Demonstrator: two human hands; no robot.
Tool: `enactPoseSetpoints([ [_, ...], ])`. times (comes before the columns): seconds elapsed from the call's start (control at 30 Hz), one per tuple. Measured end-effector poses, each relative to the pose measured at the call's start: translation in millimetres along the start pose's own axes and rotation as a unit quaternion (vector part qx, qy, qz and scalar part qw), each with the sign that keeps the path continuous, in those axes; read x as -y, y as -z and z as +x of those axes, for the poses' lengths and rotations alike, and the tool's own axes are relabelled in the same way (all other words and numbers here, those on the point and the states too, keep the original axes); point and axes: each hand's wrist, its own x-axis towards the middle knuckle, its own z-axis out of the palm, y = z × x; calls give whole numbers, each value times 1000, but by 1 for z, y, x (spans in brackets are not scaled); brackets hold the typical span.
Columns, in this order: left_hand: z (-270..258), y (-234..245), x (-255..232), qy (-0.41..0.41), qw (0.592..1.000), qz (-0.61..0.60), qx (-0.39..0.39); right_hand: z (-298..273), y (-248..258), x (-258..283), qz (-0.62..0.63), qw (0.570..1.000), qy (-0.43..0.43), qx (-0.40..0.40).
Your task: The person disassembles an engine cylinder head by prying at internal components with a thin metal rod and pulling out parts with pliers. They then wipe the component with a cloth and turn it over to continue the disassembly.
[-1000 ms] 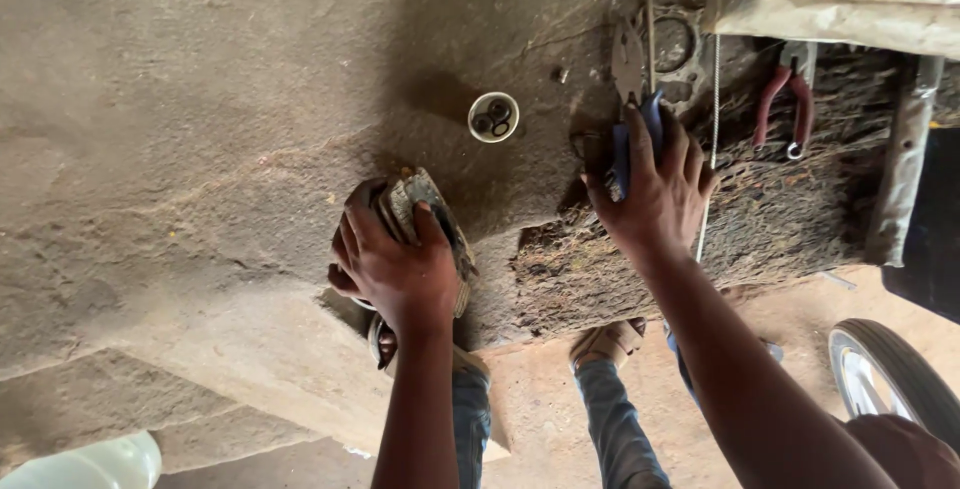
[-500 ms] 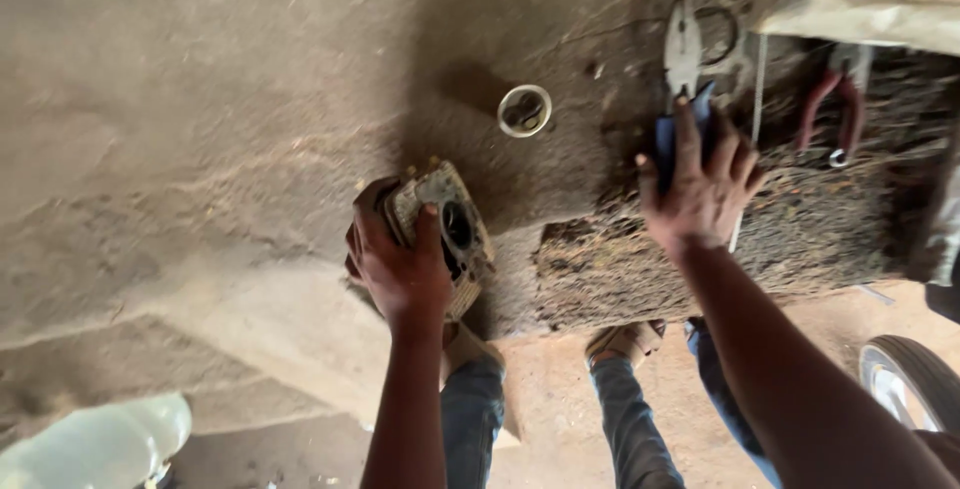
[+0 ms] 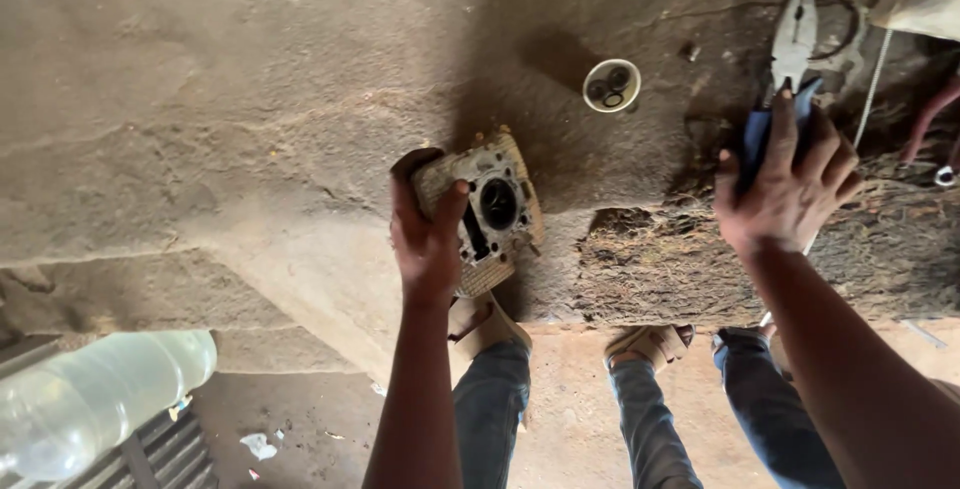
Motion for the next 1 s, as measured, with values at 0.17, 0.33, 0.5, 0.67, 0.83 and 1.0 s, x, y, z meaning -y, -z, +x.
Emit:
enactPoseSetpoints([
  [0.17, 8, 3, 2, 25, 999, 13, 17, -2, -18, -13, -14, 1000, -14, -2],
  [0.33, 23, 11, 6, 58, 997, -32, 50, -5, -23, -19, -18, 1000, -4, -5],
  [0.5, 43, 22, -2, 89, 992, -49, 77, -2, -10, -9, -18, 1000, -14, 6],
  [0.67, 63, 34, -9, 126, 983, 0, 133, -9, -34, -27, -23, 999, 12, -29],
  [0.83, 76, 51, -10, 176, 974, -74, 118, -7, -20, -15, -34, 999, 17, -20],
  [1.0, 78, 54, -4, 188, 969, -108, 116, -5, -17, -13, 5, 999, 20, -28],
])
